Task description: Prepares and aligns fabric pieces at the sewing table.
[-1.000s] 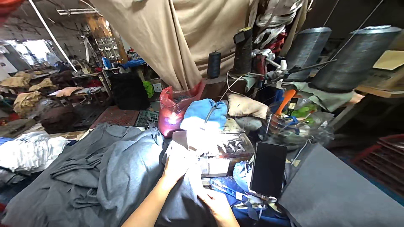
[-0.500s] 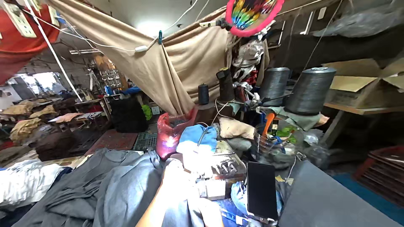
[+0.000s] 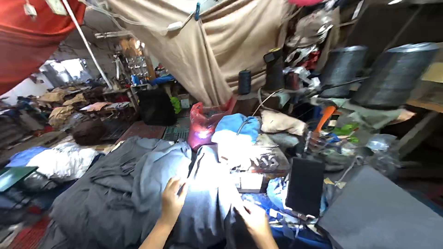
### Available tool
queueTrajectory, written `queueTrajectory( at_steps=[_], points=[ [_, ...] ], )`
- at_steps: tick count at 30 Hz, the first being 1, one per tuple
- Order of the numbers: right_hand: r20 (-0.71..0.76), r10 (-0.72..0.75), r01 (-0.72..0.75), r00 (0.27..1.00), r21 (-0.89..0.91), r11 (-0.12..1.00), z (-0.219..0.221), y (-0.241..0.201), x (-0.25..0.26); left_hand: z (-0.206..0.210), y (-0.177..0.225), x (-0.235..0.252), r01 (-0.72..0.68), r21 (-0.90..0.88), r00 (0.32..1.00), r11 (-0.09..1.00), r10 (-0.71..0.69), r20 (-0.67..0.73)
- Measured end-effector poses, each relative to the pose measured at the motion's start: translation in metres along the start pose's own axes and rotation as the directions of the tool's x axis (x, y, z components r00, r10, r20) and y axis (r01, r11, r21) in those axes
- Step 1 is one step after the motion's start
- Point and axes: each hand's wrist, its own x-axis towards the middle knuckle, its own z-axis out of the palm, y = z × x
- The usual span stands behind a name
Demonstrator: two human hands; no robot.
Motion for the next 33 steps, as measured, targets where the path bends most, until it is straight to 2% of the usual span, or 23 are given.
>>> queueTrajectory(
  at_steps=[1, 3, 5, 8, 11, 14, 15, 16, 18, 20, 22, 24, 25, 27, 29, 31, 33],
  points=[
    [0.030, -0.014, 0.014, 0.999, 0.012, 1.000, -0.006, 0.010, -0.007, -0.029, -0.009, -0.037, 0.053, -0.051, 0.998, 0.997, -0.054, -0.014],
    [0.117, 0.007, -0.013, 0.993, 0.053, 0.998, -0.018, 0.024, -0.017, -0.083, -0.025, -0.114, 0.304, -0.081, 0.951, 0.949, -0.307, -0.031],
    [0.167, 0.039, -0.049, 0.985, 0.061, 0.997, -0.025, 0.034, -0.021, -0.126, -0.032, -0.178, 0.573, -0.031, 0.815, 0.819, -0.573, -0.089],
    [0.219, 0.094, -0.126, 0.971, 0.137, 0.983, -0.028, 0.040, -0.023, -0.157, -0.039, -0.230, 0.808, 0.033, 0.588, 0.588, -0.802, -0.105],
    [0.232, 0.146, -0.190, 0.962, 0.177, 0.966, -0.024, 0.043, -0.018, -0.146, -0.049, -0.232, 0.937, 0.089, 0.334, 0.339, -0.940, 0.064],
    [0.220, 0.171, -0.212, 0.960, 0.176, 0.961, -0.022, 0.042, -0.015, -0.106, -0.051, -0.218, 0.996, 0.055, 0.054, 0.073, -0.955, 0.291],
    [0.211, 0.192, -0.231, 0.958, 0.176, 0.957, -0.021, 0.041, -0.016, -0.093, -0.049, -0.215, 0.997, 0.073, 0.005, 0.034, -0.932, 0.363],
    [0.201, 0.217, -0.253, 0.955, 0.176, 0.951, -0.021, 0.040, -0.017, -0.082, -0.043, -0.209, 0.991, 0.123, 0.000, 0.058, -0.904, 0.427],
    [0.189, 0.240, -0.276, 0.952, 0.195, 0.941, -0.021, 0.038, -0.016, -0.074, -0.022, -0.186, 0.939, 0.231, 0.103, 0.255, -0.848, 0.520],
    [0.200, 0.265, -0.309, 0.943, 0.239, 0.921, -0.022, 0.034, -0.018, -0.101, 0.014, -0.144, 0.891, 0.166, 0.286, 0.423, -0.806, 0.518],
    [0.225, 0.280, -0.339, 0.933, 0.290, 0.895, -0.022, 0.028, -0.021, -0.159, 0.043, -0.085, 0.812, 0.077, 0.504, 0.579, -0.761, 0.408],
    [0.284, 0.296, -0.390, 0.912, 0.372, 0.842, -0.019, 0.019, -0.025, -0.224, 0.049, -0.020, 0.632, 0.093, 0.727, 0.769, -0.630, 0.273],
    [0.320, 0.298, -0.416, 0.899, 0.419, 0.807, -0.015, 0.014, -0.027, -0.249, 0.047, 0.011, 0.557, 0.136, 0.795, 0.820, -0.573, 0.200],
    [0.374, 0.290, -0.459, 0.881, 0.526, 0.716, -0.002, 0.001, -0.032, -0.276, 0.024, 0.066, 0.418, 0.288, 0.888, 0.862, -0.454, 0.069],
    [0.409, 0.275, -0.485, 0.870, 0.610, 0.627, 0.011, -0.010, -0.034, -0.267, -0.004, 0.109, 0.344, 0.499, 0.919, 0.795, -0.393, -0.007],
    [0.440, 0.265, -0.506, 0.858, 0.638, 0.580, 0.018, -0.010, -0.037, -0.229, -0.023, 0.123, 0.275, 0.633, 0.937, 0.724, -0.348, -0.009],
    [0.450, 0.275, -0.520, 0.849, 0.625, 0.582, 0.020, -0.006, -0.041, -0.161, -0.014, 0.105, 0.126, 0.574, 0.984, 0.809, -0.176, 0.032]
  ],
)
